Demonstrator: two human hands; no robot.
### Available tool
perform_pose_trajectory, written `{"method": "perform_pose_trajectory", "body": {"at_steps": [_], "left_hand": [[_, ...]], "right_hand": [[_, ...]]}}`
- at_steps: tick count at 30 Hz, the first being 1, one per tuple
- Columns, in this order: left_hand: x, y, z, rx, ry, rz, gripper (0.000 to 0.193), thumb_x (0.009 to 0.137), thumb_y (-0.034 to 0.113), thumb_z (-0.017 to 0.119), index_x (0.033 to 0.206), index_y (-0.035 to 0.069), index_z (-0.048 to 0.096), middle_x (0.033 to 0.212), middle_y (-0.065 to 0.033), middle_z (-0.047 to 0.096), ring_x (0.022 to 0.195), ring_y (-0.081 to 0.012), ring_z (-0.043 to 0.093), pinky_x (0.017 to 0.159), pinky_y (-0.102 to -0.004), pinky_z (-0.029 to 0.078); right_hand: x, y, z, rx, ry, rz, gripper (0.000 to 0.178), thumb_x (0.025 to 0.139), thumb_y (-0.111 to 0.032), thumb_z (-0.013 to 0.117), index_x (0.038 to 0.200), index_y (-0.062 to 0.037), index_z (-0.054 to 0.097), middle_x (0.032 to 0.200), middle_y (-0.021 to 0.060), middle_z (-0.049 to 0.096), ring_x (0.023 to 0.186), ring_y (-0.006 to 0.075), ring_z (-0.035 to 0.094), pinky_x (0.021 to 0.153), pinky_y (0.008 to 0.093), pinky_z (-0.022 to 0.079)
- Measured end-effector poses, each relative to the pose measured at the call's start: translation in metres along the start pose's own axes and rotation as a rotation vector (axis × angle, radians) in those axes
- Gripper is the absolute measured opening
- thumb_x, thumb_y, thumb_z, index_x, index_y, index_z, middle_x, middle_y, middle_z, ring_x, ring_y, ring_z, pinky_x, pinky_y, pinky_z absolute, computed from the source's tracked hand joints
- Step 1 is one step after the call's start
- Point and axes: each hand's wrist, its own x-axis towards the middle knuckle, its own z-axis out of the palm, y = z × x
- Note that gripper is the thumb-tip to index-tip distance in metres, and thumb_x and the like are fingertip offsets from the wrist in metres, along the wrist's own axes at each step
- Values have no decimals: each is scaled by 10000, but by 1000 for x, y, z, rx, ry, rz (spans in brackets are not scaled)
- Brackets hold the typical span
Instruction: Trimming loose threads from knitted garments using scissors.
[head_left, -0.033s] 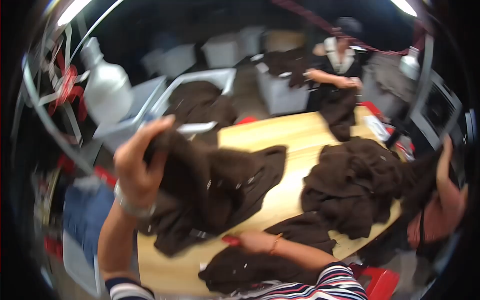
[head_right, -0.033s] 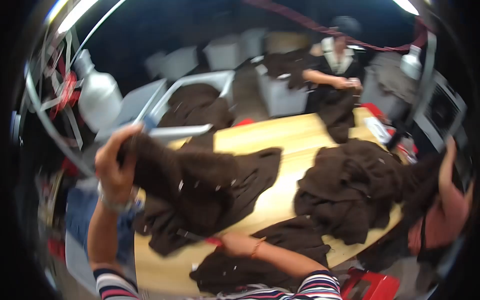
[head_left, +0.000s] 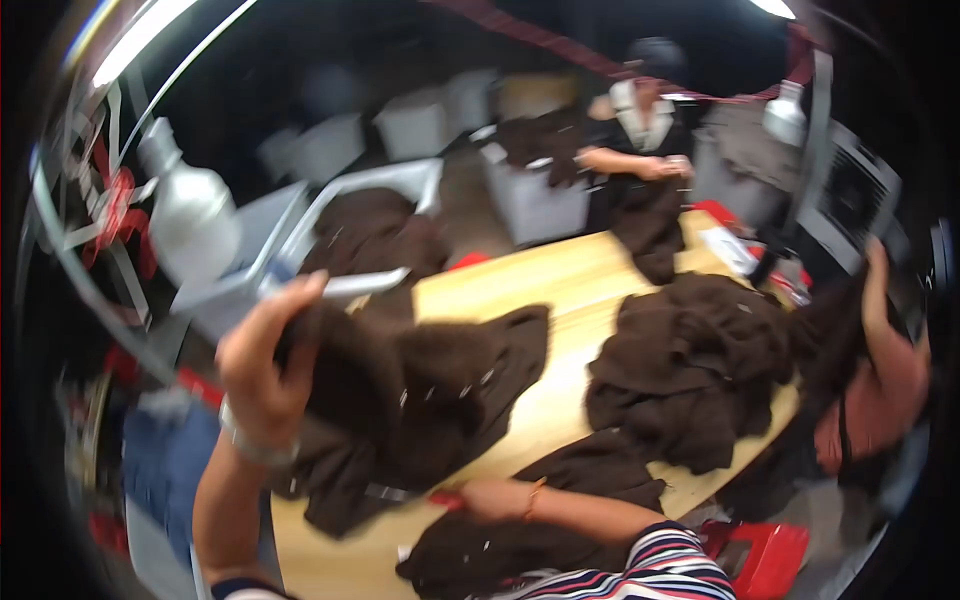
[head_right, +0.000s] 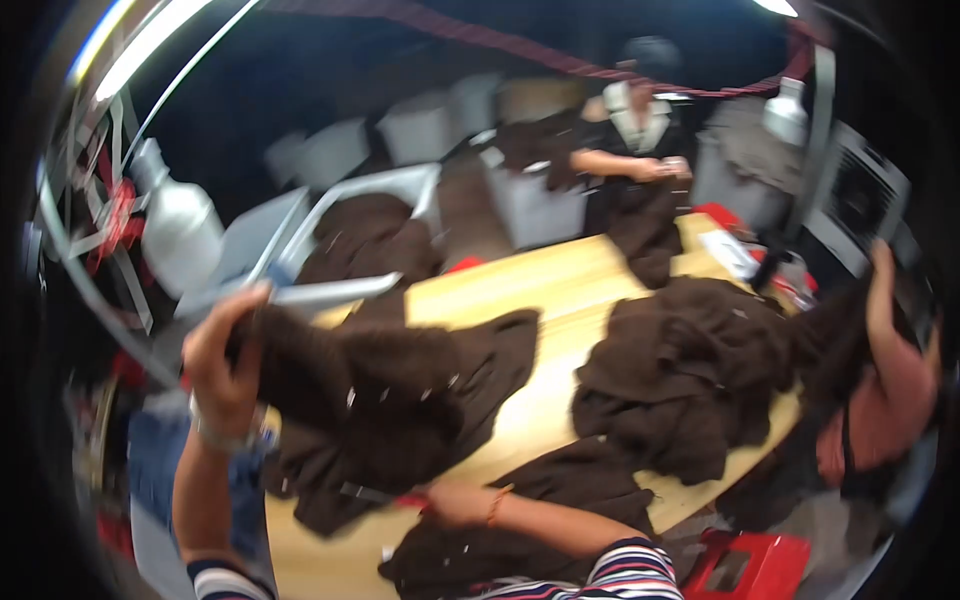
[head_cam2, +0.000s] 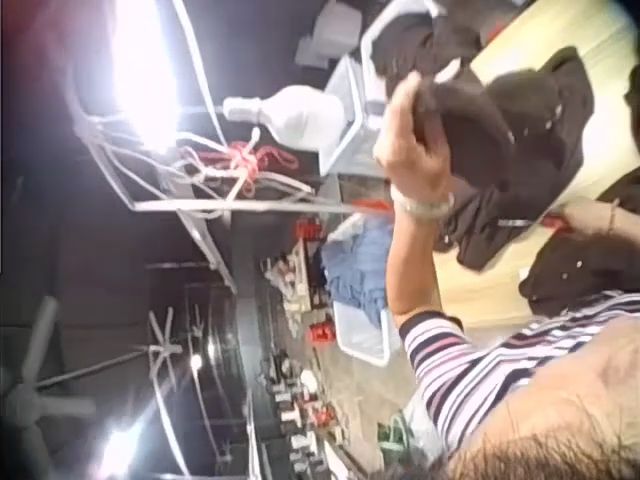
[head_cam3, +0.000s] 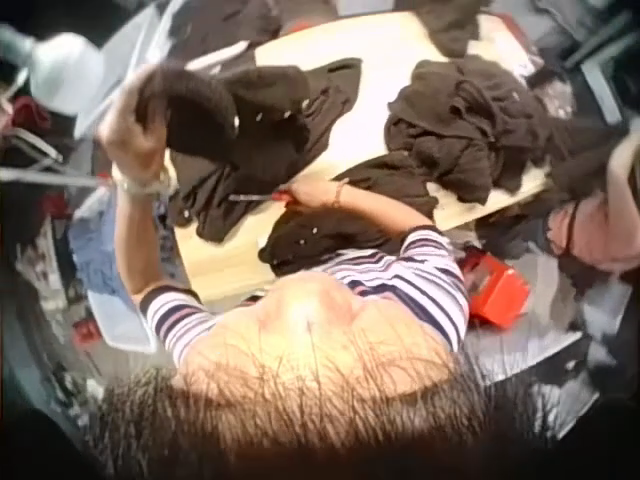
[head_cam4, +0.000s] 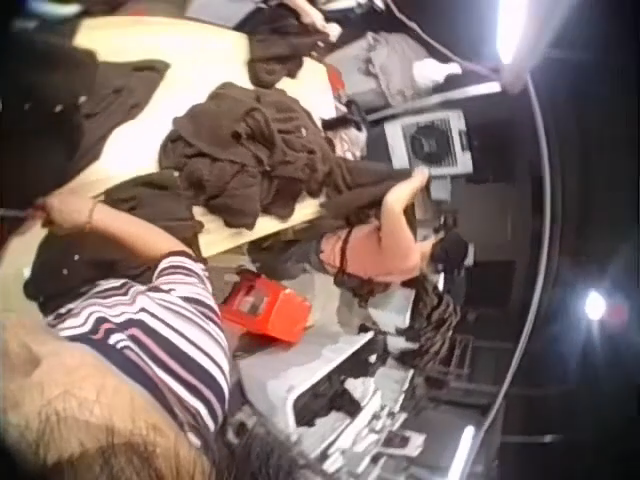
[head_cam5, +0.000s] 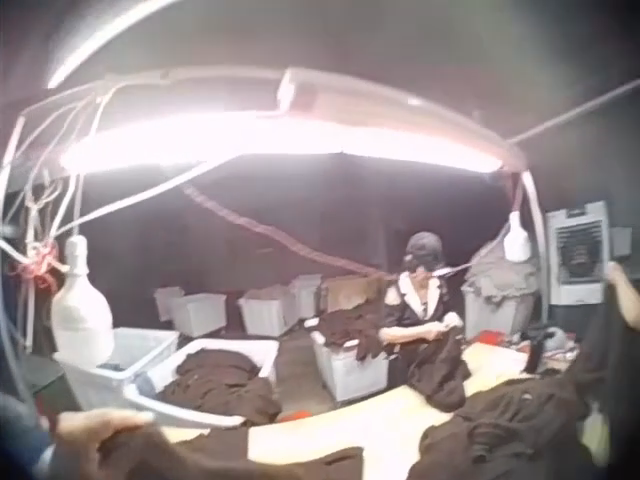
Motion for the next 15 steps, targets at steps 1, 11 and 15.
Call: {"method": "perform_pose_trajectory", "body": {"at_steps": [1,11,15], "left_hand": [[-4,10,-2,49,-26,68,389,732,-66,566,1112,-16,633,960,-194,679,860,-348,680,767,-365,535],[13,132,34,273,-192,668,396,707,51,650,1101,9,644,649,-30,454,467,-122,462,417,-278,361],[22,145,54,308,-246,669,375,732,60,645,1104,19,641,663,-32,469,476,-138,480,424,-290,374]], "right_hand": [[2,-10,1,-50,-12,-60,488,835,-232,660,1270,-46,539,937,254,660,890,425,634,774,480,504],[-87,-17,-30,-157,668,-495,365,933,-371,575,1003,-14,608,847,246,635,814,411,633,676,463,501],[-159,-57,-65,-192,41,-28,333,950,-328,573,1153,-64,579,989,176,647,928,330,634,790,395,493]]}}
